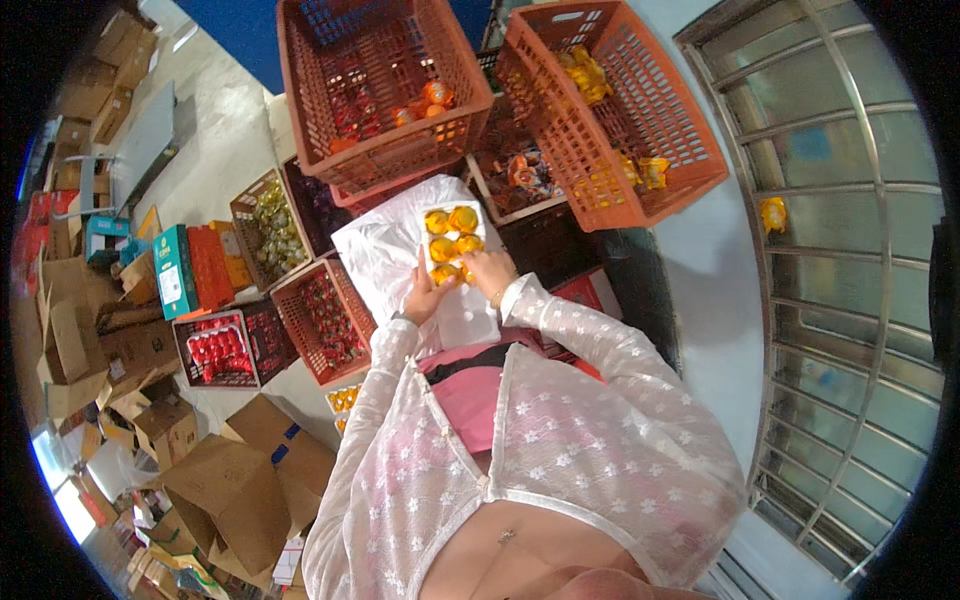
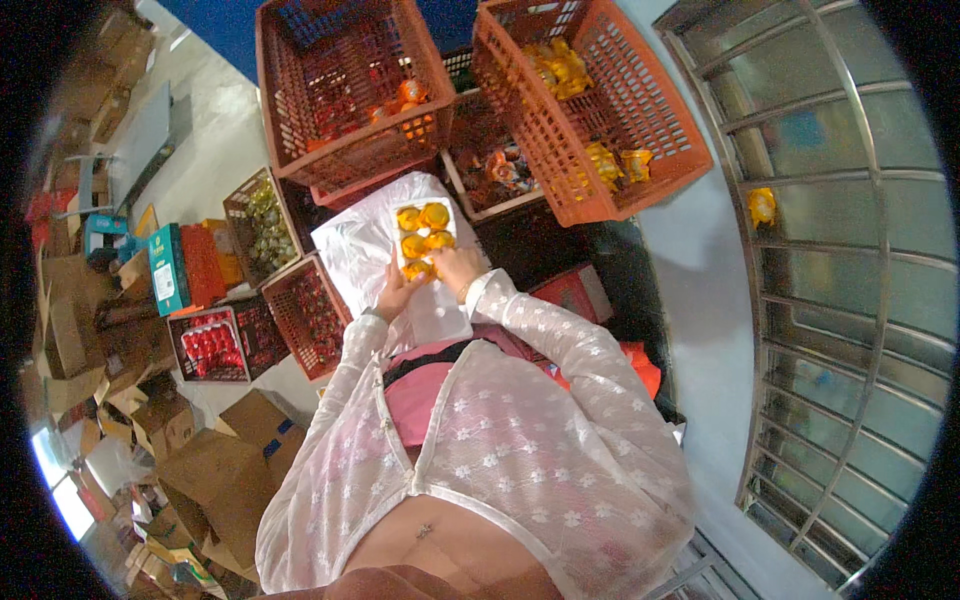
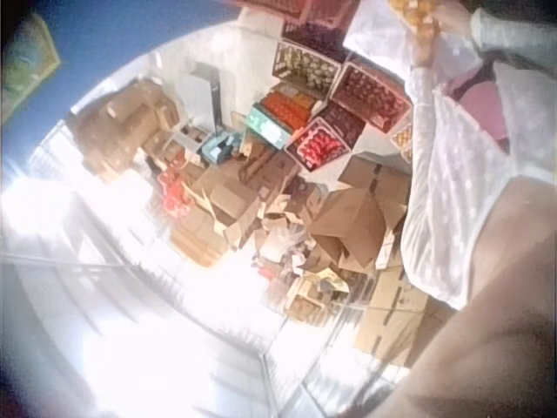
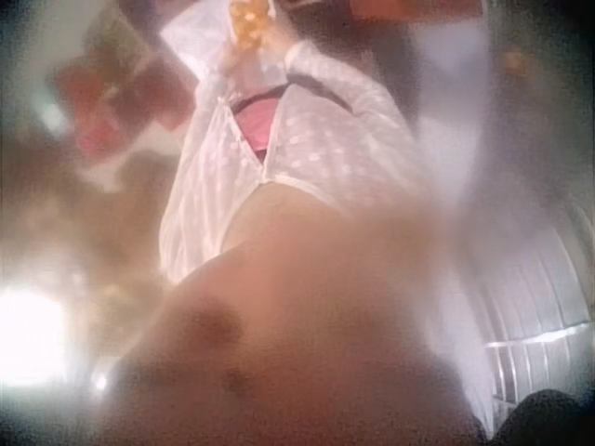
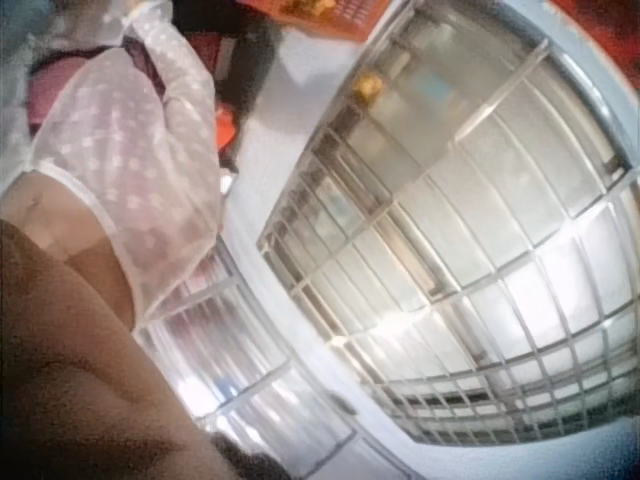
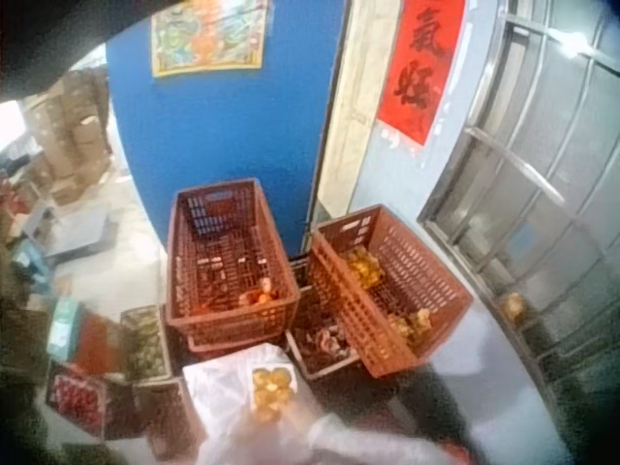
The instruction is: The person takes yellow and orange produce items from plastic crates and places them into white styrofoam trays, handling the items one by one.
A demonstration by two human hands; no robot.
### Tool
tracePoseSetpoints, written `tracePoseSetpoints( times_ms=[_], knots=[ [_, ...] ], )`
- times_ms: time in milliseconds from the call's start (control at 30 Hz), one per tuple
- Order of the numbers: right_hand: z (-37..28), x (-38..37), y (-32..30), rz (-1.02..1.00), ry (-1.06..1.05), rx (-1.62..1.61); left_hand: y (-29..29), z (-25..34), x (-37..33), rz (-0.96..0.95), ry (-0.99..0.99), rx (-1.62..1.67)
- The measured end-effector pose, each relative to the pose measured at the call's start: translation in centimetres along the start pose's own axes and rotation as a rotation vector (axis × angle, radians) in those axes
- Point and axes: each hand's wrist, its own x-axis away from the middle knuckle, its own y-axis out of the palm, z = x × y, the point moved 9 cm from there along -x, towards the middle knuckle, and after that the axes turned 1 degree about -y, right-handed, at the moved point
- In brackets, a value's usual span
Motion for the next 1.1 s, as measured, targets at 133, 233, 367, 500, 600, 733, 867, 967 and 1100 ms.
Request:
tracePoseSetpoints(
  times_ms=[133, 233, 367, 500, 600, 733, 867, 967, 1100],
  knots=[
    [1.8, 0.6, -6.1, 0.107, -0.06, -0.25, 1.0, -2.8, -0.5, -0.032, -0.021, 0.305],
    [5.8, 1.3, -19.1, 0.399, 0.003, -0.566, 0.9, -4.0, -0.3, -0.037, -0.032, 0.338],
    [20.1, 1.0, -29.8, 0.629, 0.317, -0.225, 0.4, -4.2, 0.1, -0.025, -0.136, 0.232],
    [40.5, -3.0, -18.1, -0.54, 0.67, 0.415, 0.2, -1.5, -0.3, -0.053, -0.07, 0.055],
    [44.6, -3.3, -11.8, -0.77, 0.576, 0.515, 0.1, 0.6, -0.3, -0.096, -0.103, 0.041],
    [35.6, -1.6, -14.8, -0.677, 0.762, 0.249, -0.2, -0.3, -0.1, -0.136, -0.129, 0.036],
    [38.8, -2.2, -10.7, -0.469, 0.865, 0.123, -0.5, -1.8, 0.1, -0.125, -0.124, -0.014],
    [42.8, -2.8, -11.4, -0.346, 0.989, -0.068, 0.6, -2.1, -0.4, -0.16, -0.149, 0.177],
    [37.3, -3.1, -19.7, 0.269, 1.007, -0.887, -0.4, 1.0, -0.1, -0.157, -0.087, 0.041]
  ],
)
